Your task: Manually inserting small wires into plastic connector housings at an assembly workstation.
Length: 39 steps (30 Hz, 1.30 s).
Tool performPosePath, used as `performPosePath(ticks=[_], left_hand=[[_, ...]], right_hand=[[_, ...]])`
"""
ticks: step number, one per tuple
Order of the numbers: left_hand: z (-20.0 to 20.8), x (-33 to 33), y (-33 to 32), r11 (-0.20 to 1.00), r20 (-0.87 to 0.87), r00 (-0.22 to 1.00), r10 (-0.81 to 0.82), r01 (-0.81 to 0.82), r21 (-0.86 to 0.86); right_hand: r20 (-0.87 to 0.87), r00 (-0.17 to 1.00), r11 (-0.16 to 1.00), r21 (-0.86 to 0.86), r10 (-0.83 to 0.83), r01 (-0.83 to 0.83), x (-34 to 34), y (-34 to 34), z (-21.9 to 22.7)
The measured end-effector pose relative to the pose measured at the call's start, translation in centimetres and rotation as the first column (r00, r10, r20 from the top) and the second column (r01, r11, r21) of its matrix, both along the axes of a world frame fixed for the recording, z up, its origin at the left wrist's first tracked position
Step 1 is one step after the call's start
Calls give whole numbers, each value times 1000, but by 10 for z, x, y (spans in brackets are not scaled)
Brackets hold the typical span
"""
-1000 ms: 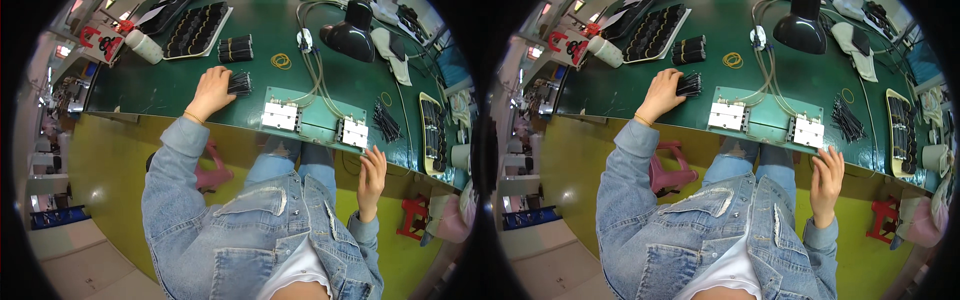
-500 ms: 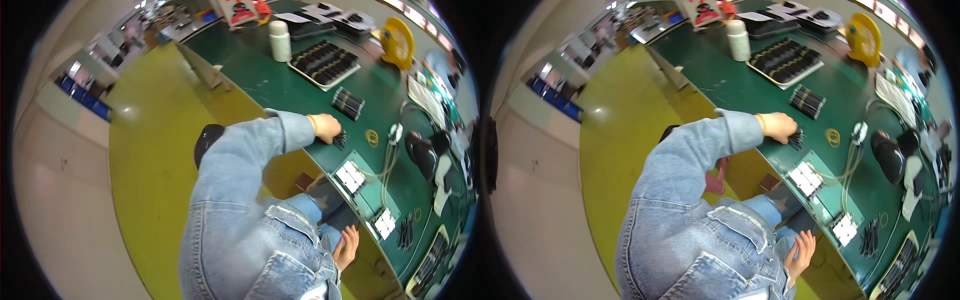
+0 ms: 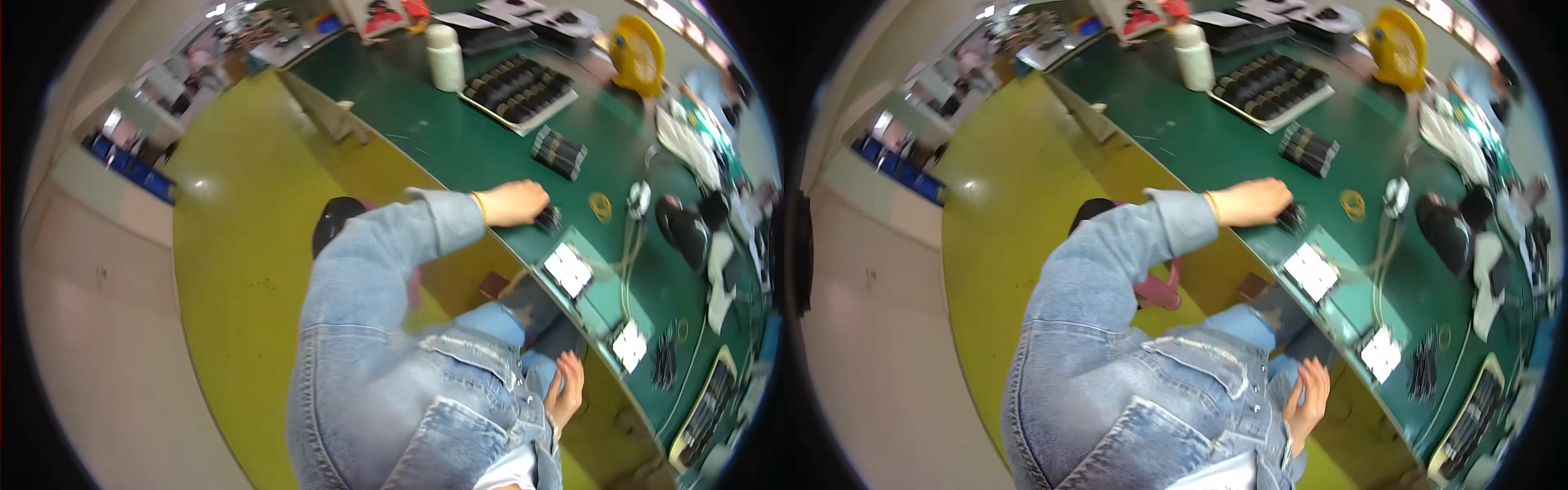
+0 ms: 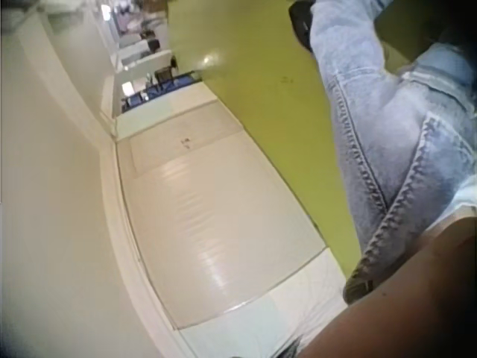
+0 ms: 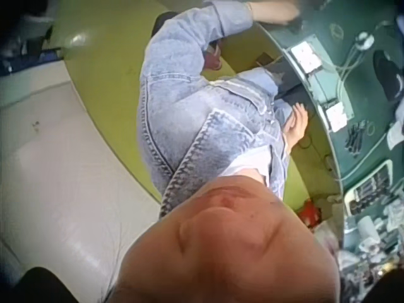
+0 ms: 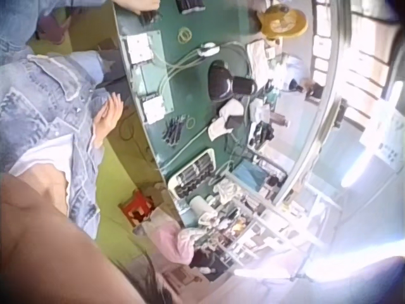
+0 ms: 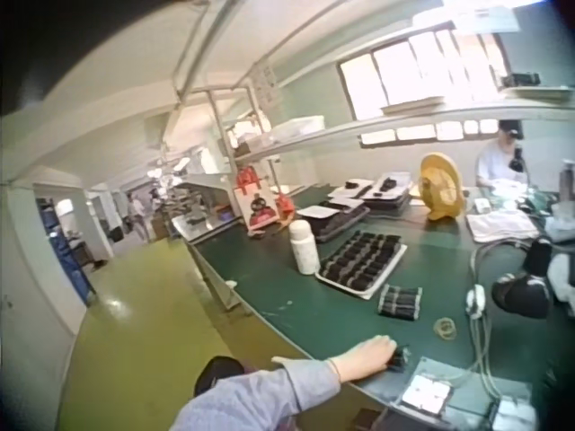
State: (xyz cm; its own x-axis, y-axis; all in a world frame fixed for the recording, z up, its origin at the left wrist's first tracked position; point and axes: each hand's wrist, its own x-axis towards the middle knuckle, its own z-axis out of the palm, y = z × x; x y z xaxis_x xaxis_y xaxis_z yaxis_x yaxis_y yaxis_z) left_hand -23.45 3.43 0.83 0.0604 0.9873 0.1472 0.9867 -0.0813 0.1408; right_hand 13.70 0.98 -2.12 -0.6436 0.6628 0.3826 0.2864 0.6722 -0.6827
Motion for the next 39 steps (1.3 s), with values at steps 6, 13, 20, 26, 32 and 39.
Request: performPosePath(ticks=[6, 13, 20, 26, 32, 39], left_hand=[[-1, -11, -16, 999, -56, 998, 32, -32, 13], [4, -4, 5, 1000, -186, 982, -25, 24, -9], [-11, -14, -11, 977, 231, 957, 175, -197, 80], [-17, -12, -6, 904, 860, 459, 221, -427, -4], [-20, -7, -2, 842, 951, 184, 249, -526, -118], [-37, -13, 0, 875, 990, 116, 83, -484, -16]], right_hand=[[-31, 999, 999, 14, 36, -35, -12, 10, 14], [-36, 999, 1000, 5, -19, 19, -8, 16, 12], [-25, 1000, 1000, -28, -11, 10, -4, 4, 7], [-11, 1000, 998, -55, 28, -29, -11, 3, 9], [-21, 965, 892, -377, 263, -251, -14, 18, 48], [258, 749, 741, 148, 610, -655, -50, 62, 169]])
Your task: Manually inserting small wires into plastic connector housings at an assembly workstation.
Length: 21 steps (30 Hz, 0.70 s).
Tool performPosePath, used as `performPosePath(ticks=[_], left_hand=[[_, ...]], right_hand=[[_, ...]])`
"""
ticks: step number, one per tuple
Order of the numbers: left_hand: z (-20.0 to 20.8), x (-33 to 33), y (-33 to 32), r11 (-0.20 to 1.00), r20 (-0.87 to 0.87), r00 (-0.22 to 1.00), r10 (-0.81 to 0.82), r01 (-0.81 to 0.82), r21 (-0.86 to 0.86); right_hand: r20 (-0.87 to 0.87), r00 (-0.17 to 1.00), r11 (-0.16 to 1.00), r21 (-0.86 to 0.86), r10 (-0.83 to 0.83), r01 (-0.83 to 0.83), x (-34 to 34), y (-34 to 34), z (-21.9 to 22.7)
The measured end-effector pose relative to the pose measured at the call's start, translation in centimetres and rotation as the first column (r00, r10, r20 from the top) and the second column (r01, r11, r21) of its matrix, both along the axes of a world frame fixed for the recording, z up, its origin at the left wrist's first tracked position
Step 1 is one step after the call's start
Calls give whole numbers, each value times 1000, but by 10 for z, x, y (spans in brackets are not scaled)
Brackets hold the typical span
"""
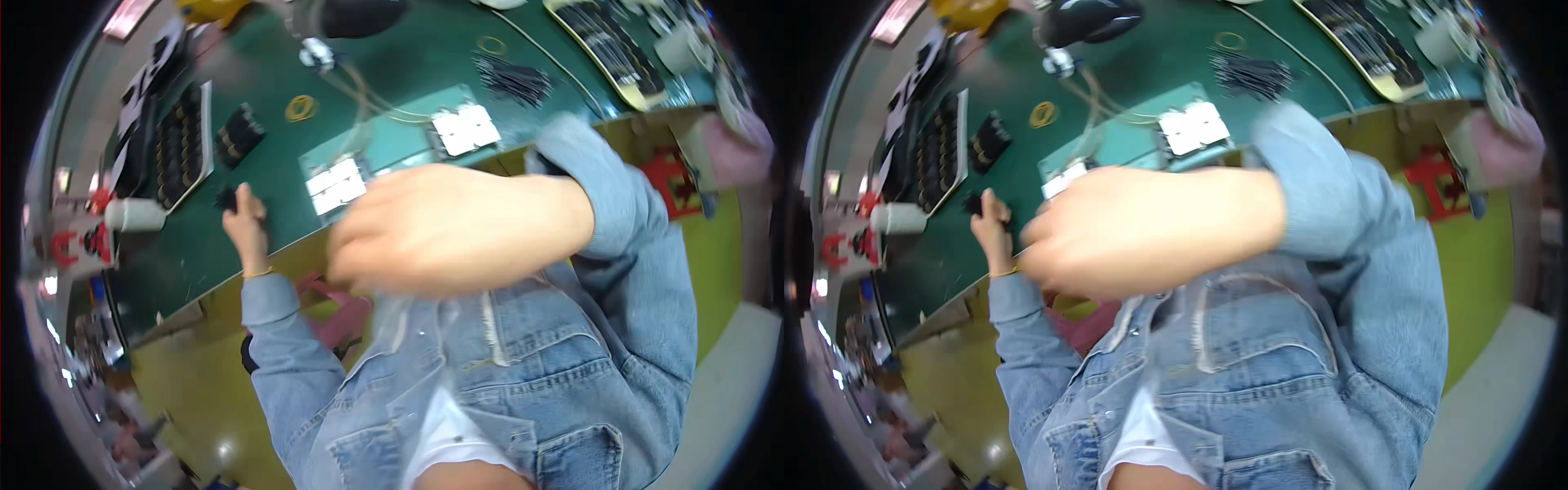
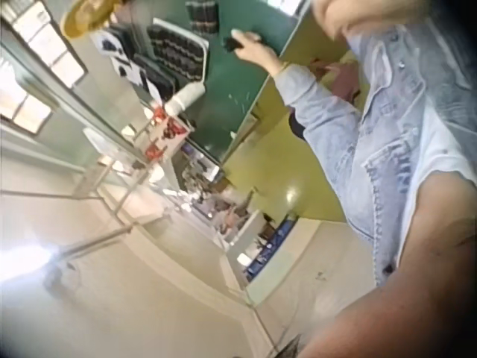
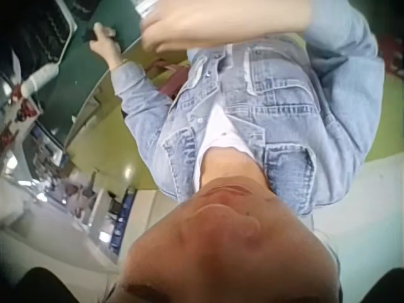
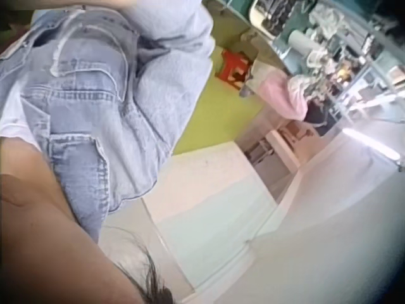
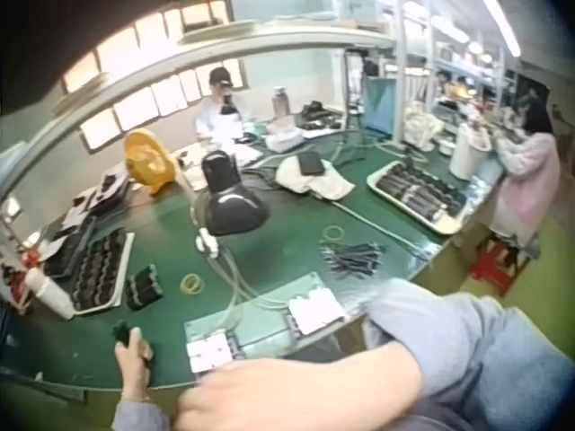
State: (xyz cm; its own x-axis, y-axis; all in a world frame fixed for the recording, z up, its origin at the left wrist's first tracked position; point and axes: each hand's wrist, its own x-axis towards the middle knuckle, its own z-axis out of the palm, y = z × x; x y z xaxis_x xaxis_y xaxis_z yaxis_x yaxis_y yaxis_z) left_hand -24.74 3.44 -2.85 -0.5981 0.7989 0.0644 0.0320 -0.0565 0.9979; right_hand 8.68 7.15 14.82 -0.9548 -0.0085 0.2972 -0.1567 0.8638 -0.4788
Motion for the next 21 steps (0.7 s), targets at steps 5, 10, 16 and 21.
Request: performPosePath(ticks=[5, 10, 16, 21], left_hand=[[15, 12, -7, 997, 64, 996, -55, 51, 60], [13, 18, 6, 996, 52, 998, -33, 29, 88], [16, 17, -1, 998, -19, 999, -26, 27, 48], [7, 8, 5, 998, -15, 998, -63, 63, 31]], right_hand=[[382, 789, 844, 41, 481, -534, -18, -3, 91], [441, 810, 869, 119, 387, -480, -18, -6, 70], [497, 825, 874, 234, 270, -427, -13, -13, 65], [506, 848, 877, 321, 159, -357, -4, -14, 63]])
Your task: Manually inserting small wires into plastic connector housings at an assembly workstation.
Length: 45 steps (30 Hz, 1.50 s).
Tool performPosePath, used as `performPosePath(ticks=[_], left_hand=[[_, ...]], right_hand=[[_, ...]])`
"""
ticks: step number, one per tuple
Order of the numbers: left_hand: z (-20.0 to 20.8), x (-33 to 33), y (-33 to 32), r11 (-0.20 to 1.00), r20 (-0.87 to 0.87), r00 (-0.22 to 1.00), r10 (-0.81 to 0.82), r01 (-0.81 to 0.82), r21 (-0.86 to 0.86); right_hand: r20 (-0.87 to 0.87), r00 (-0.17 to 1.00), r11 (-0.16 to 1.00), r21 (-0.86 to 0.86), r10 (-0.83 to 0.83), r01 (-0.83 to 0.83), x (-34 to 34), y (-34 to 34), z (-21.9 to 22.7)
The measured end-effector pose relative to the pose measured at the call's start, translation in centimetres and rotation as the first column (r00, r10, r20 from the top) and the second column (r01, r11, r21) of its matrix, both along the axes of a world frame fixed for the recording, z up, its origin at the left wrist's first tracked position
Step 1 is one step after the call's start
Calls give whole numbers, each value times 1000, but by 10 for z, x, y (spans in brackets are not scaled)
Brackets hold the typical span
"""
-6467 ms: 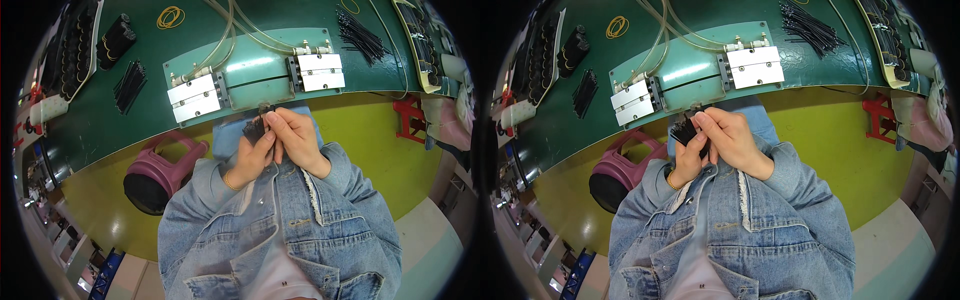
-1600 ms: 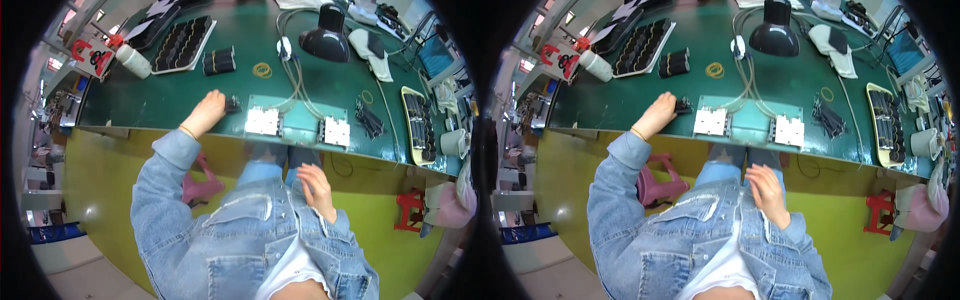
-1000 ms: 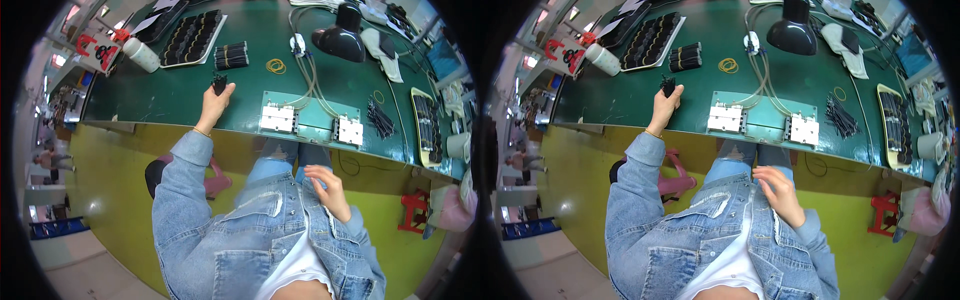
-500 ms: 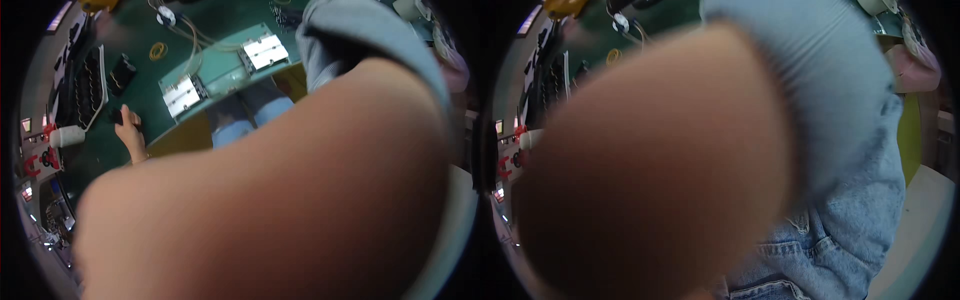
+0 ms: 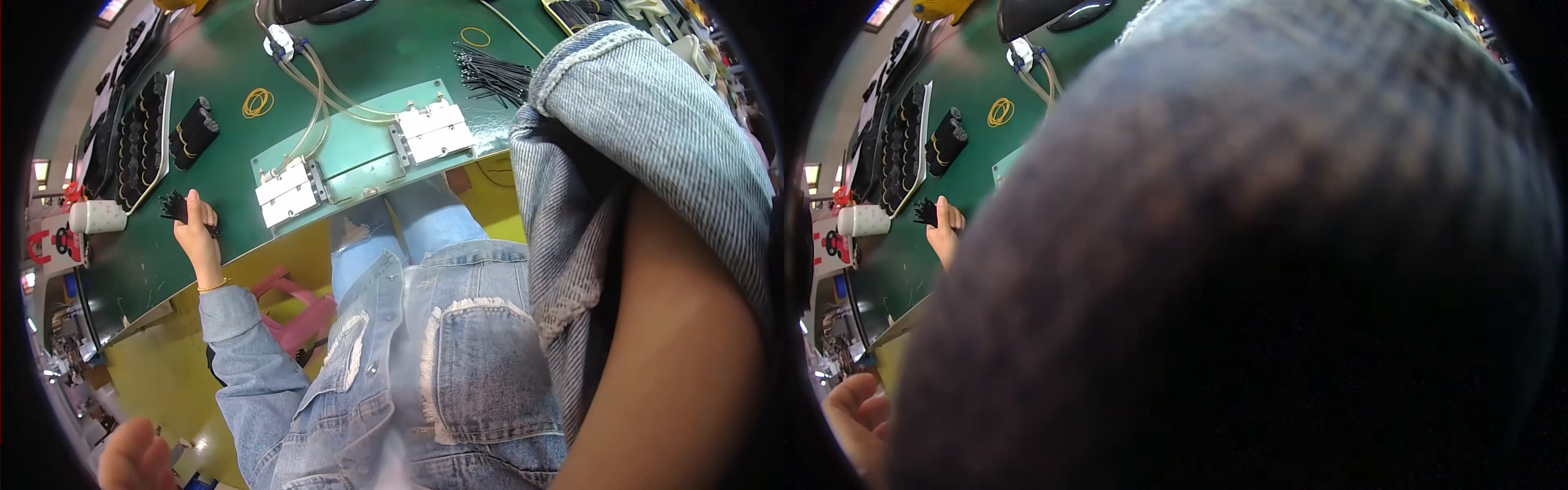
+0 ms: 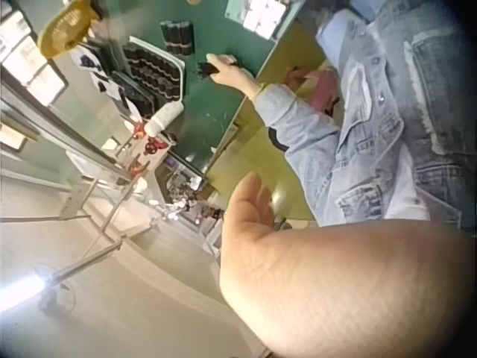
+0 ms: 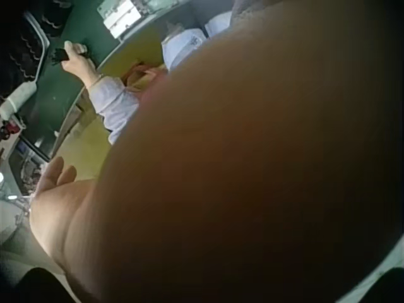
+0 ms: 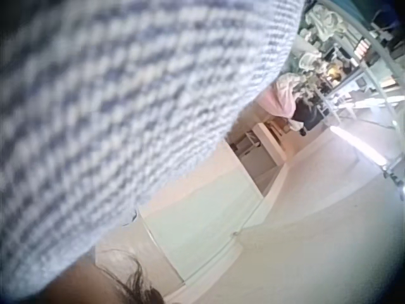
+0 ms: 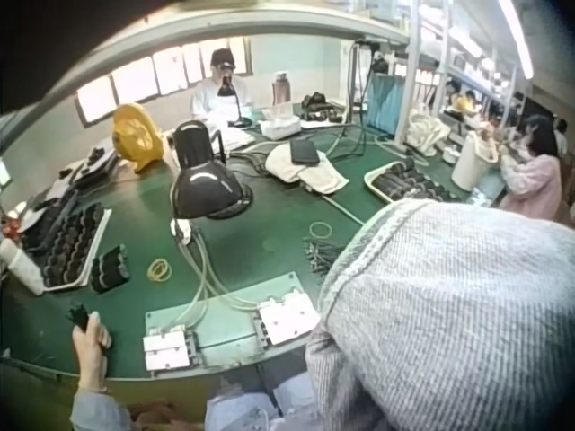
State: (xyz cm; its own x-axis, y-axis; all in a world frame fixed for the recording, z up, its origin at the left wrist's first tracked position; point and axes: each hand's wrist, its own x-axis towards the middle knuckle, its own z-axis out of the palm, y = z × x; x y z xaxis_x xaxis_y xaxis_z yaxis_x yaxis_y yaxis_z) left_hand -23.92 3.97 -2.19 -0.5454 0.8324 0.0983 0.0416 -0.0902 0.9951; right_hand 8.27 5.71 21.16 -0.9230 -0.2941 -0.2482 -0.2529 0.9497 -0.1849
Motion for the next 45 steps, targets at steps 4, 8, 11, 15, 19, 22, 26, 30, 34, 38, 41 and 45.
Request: performPosePath(ticks=[4, 8, 11, 15, 19, 22, 26, 30, 34, 38, 41, 45], left_hand=[[5, 9, 2, 999, -25, 999, 28, -27, 28], [3, 11, -4, 999, -31, 999, 36, -35, 21], [1, 10, -8, 996, -53, 995, 86, -86, 0], [-2, 10, 1, 995, -6, 995, 103, -103, 6], [0, -2, 1, 997, 4, 997, 78, -78, 27], [2, -4, -1, 998, -16, 998, 66, -65, 11], [-2, 3, -5, 997, -17, 996, 83, -83, -2], [-5, -6, 4, 993, -78, 991, 113, -115, -17], [-3, 10, 4, 996, 55, 997, 49, -53, 73], [3, 26, -14, 975, 34, 986, 162, -165, 150], [3, 28, -12, 959, -21, 999, 36, -28, 283], [1, 23, -16, 961, -194, 981, 10, 44, 272]], right_hand=[[-13, 997, 994, 71, -80, 80, 12, -6, -1], [-33, 988, 981, 122, -149, 152, 23, -16, -7], [-60, 982, 972, 148, -178, 185, 28, -21, -16], [-120, 975, 966, 163, -185, 203, 18, -31, -22], [-188, 965, 958, 184, -184, 218, 15, -34, -26], [-223, 949, 946, 188, -222, 265, 20, -36, -30], [-242, 926, 922, 190, -289, 337, 26, -42, -35], [-291, 888, 898, 157, -355, 411, 24, -51, -39], [-384, 854, 855, 240, -351, 459, 20, -47, -27], [-111, 941, 947, -52, -320, 316, -9, 12, -49], [-63, 947, 944, -127, -316, 306, -41, 42, -70], [-388, 768, 769, -606, -510, 204, -130, 48, -109]])
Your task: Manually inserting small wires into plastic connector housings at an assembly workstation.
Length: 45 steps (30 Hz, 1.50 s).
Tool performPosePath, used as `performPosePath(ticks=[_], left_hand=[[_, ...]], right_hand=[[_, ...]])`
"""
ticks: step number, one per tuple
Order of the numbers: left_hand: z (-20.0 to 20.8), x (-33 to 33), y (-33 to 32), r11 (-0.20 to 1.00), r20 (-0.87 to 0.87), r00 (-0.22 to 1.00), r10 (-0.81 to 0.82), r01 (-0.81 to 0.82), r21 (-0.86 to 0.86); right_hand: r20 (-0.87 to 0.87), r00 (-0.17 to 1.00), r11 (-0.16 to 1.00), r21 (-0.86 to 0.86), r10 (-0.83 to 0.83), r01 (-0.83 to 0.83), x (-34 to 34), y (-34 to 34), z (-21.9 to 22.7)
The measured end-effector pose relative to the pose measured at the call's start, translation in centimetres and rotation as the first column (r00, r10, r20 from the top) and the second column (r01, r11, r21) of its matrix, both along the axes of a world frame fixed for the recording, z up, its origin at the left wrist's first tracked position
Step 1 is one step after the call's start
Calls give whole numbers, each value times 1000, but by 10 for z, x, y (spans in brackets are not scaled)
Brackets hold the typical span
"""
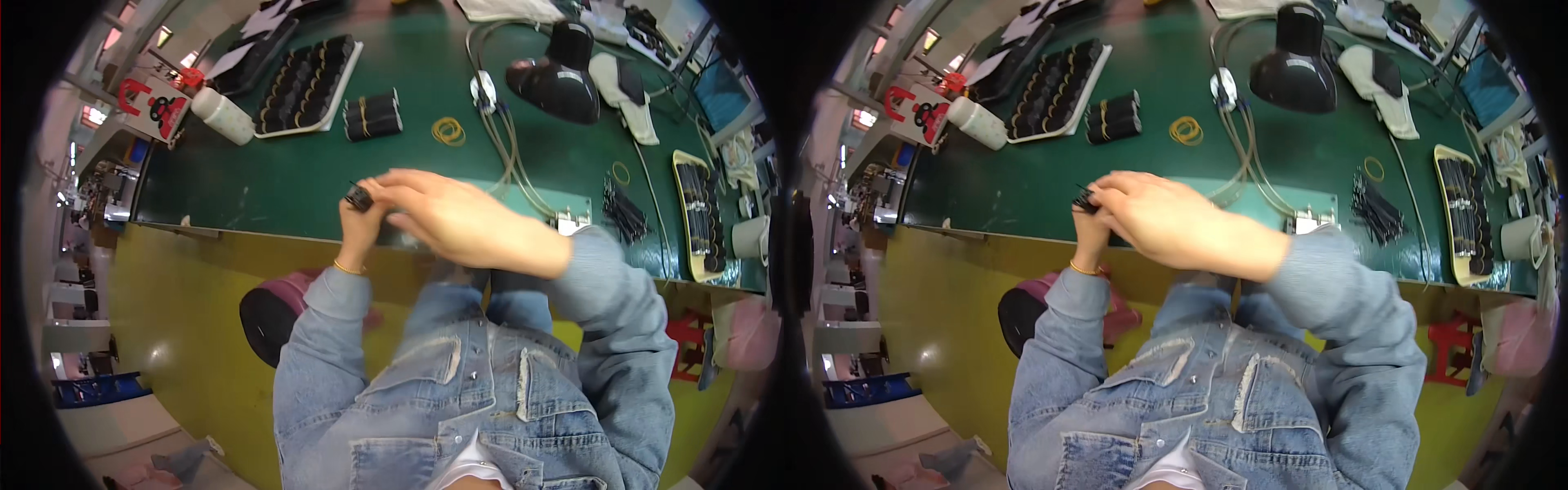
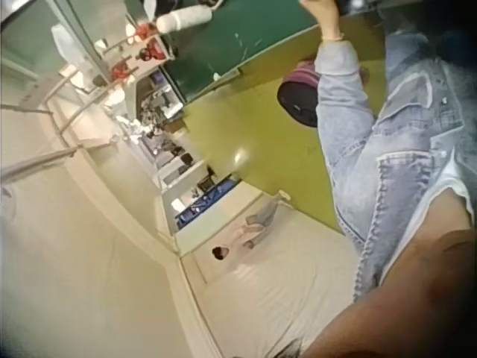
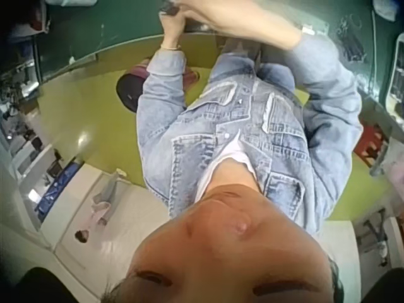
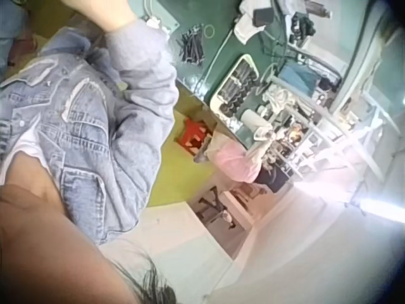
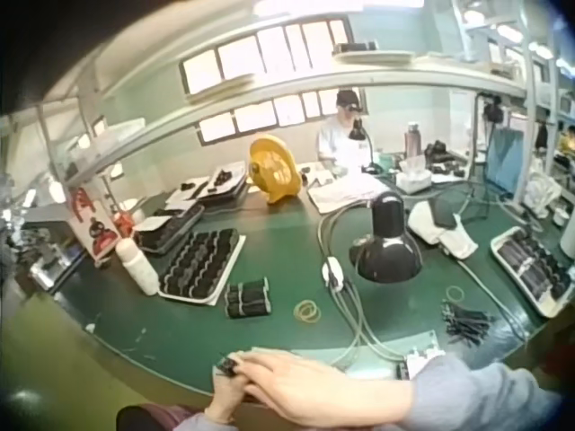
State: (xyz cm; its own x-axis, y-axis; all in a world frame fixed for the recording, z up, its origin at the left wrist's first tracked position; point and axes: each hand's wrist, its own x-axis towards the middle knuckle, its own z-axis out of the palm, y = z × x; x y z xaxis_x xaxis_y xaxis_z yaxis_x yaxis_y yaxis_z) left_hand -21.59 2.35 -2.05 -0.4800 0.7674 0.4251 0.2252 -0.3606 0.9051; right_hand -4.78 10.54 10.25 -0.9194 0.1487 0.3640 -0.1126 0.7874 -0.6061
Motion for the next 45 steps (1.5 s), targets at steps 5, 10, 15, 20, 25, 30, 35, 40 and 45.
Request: performPosePath(ticks=[5, 10, 15, 20, 25, 30, 35, 40, 45], left_hand=[[-9, 9, 7, 957, -199, 948, 246, -206, 203], [-49, -5, 11, 978, -521, 841, 147, -202, -49], [-18, -1, 4, 990, -199, 977, 77, -99, -104], [-34, -6, 8, 959, -153, 988, -36, -9, -283], [-44, 2, 5, 979, 15, 980, 196, -197, 58], [-26, -4, -33, 985, 640, 765, 70, 49, -166], [13, 7, -92, 974, 563, 814, 144, -217, 65], [49, 38, -115, 928, 420, 872, 250, -340, 154], [48, 87, -130, 960, 160, 968, 195, -222, 169]], right_hand=[[-314, 946, 948, 317, 77, 28, -75, -11, -18], [-112, 993, 888, 459, 33, 22, -96, 4, -57], [8, 1000, 925, 380, 2, -5, -112, -3, -53], [66, 996, 989, 133, 51, -60, -117, -14, -46], [186, 982, 993, -117, 37, -15, -125, -29, -37], [4, 998, 849, -527, 60, -49, -120, -56, -4], [138, 978, 887, -455, 156, -77, -81, -84, 3], [210, 964, 953, -288, 162, -98, -37, -114, -2], [348, 919, 945, -319, 186, -70, -6, -122, -4]])
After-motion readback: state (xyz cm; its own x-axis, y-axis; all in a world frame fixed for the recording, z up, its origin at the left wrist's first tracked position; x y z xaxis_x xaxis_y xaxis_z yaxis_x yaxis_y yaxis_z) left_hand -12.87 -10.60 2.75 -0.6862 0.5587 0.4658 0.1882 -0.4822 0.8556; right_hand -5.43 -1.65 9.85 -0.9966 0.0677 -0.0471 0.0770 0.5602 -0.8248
